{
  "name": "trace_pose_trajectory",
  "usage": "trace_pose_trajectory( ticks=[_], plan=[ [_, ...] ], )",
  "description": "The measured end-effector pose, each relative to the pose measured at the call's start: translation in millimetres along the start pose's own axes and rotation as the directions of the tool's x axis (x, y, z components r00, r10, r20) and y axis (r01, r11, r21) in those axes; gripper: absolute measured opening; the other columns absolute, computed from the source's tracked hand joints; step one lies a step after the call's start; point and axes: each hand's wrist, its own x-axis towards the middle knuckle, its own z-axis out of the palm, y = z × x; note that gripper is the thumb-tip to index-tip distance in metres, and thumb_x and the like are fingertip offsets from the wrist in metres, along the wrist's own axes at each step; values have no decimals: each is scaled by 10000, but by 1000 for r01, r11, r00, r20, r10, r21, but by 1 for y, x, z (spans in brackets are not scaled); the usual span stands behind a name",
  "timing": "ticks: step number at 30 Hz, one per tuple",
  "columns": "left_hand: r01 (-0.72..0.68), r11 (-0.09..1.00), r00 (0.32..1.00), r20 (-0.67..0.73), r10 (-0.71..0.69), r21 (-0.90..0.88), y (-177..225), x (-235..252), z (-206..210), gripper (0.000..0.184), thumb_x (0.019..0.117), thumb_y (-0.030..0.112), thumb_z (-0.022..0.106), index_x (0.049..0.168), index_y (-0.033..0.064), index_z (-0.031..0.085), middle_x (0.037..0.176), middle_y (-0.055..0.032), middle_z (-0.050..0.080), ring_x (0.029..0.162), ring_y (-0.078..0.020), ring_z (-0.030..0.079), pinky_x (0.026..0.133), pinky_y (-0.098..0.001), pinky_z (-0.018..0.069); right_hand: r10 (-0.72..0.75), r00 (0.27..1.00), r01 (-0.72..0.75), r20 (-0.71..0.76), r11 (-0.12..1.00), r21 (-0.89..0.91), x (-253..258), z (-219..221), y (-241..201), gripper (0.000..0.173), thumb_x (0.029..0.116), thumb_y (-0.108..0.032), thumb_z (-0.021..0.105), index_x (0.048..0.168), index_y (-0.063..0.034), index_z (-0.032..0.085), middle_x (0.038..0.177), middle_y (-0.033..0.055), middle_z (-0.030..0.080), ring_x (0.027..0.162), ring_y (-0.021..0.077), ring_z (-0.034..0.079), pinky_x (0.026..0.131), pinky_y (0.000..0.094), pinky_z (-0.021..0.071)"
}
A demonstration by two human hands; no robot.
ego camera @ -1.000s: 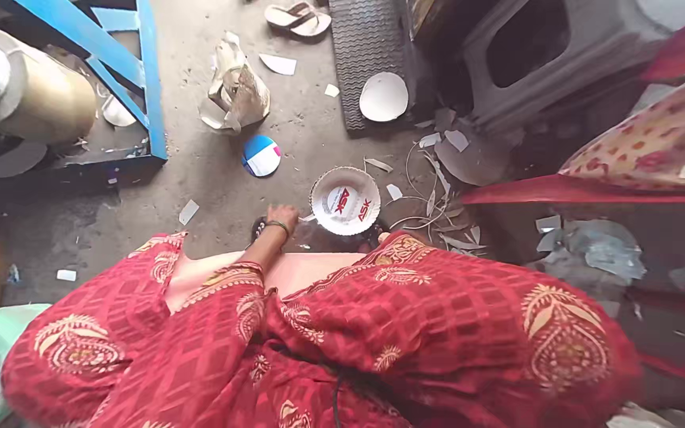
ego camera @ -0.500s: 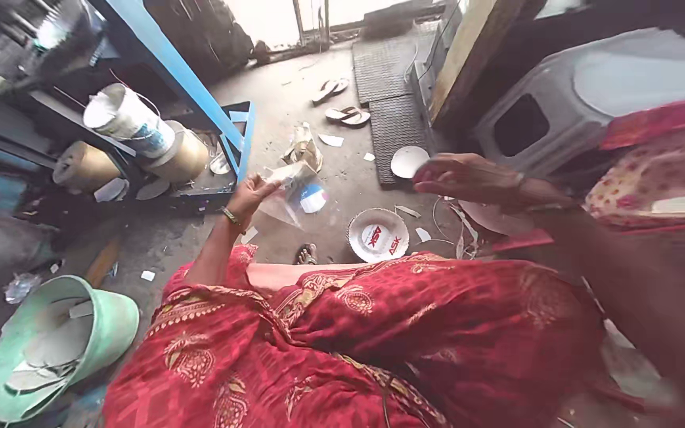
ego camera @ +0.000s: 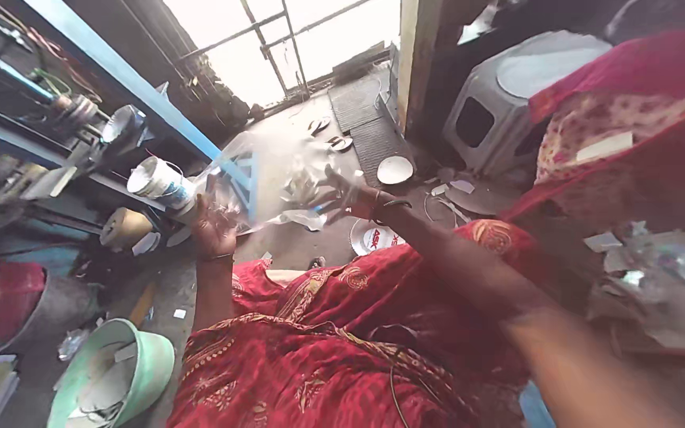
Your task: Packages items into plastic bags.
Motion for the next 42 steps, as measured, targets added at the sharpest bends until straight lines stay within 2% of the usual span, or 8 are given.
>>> trace_pose_trajectory(
  ticks=[13, 22, 24, 28, 32, 36, 39, 42],
  plan=[
    [-147, 906, 817, -467, 338, 398, -17, 10, -6, 458, 1062, 236, 533, 1467, 64, 404, 1243, -156, 554, 955, -209, 602, 789, -390, 547, -251, 966, 252, 66, 968, -5, -6, 18, -40, 1008, 952, -766, -49, 1422, -67, 503, 1308, 148, 659, 1166, 277, 663, 948, 483, 552],
    [-40, 955, 861, -475, 182, 294, -74, 36, -9, 472, 1058, 182, 545, 1470, 32, 371, 1226, -166, 540, 921, -188, 588, 790, -356, 540, -347, 929, 337, -130, 937, -92, 18, 19, -17, 423, 1066, -251, 508, 1458, -98, 471, 1279, 124, 677, 1083, 237, 700, 916, 400, 583],
    [-29, 961, 878, -453, 156, 274, -78, 43, -6, 432, 1057, 151, 541, 1441, 31, 382, 1177, -138, 526, 874, -158, 570, 745, -318, 528, -373, 908, 371, -191, 927, -48, 25, 19, -17, 362, 1075, -164, 438, 1409, -43, 508, 1239, 145, 688, 1056, 260, 710, 909, 422, 597],
    [-12, 953, 895, -422, 146, 303, -82, 65, -13, 401, 1047, 169, 582, 1384, 17, 426, 1095, -122, 550, 777, -142, 582, 688, -312, 538, -317, 924, 329, -214, 944, 21, 33, 6, -22, 821, 1048, -599, -26, 1502, -59, 393, 1282, 166, 672, 1105, 289, 698, 928, 457, 580],
    [-35, 836, 941, -264, 213, 548, -79, 76, -31, 515, 1029, 208, 617, 1420, -46, 399, 1259, -222, 567, 960, -237, 650, 843, -397, 572, -353, 815, 391, -459, 920, -14, 38, -4, -40, 841, 1023, -661, -21, 1538, -124, 372, 1383, 132, 617, 1186, 277, 659, 958, 479, 565],
    [-437, 541, 887, 243, 393, 719, -78, 75, -32, 278, 984, 95, 656, 1129, -122, 559, 1192, -241, 658, 1108, -273, 661, 981, -419, 535, -492, 699, 331, -519, 866, -375, 34, -53, -58, 664, 1080, -583, 245, 1501, -104, 431, 1447, 66, 571, 1264, 189, 601, 1026, 410, 516],
    [-668, 449, 741, 586, 328, 594, -79, 68, -25, 164, 967, 95, 663, 1029, -48, 615, 1324, -202, 637, 1278, -262, 608, 1091, -425, 495, -563, 783, 295, -265, 711, -638, 27, -68, -56, 567, 1046, -483, 488, 1472, -108, 482, 1423, 51, 608, 1282, 165, 592, 1058, 383, 504],
    [-743, 388, 655, 711, 256, 545, -78, 50, -14, 216, 963, 168, 705, 996, -23, 611, 1369, -175, 629, 1316, -231, 585, 1103, -379, 474, -437, 896, 281, -78, 694, -663, 30, -54, -43, 875, 894, -662, 617, 1562, -173, 334, 1415, 8, 615, 1236, 129, 618, 1018, 336, 523]
  ],
)
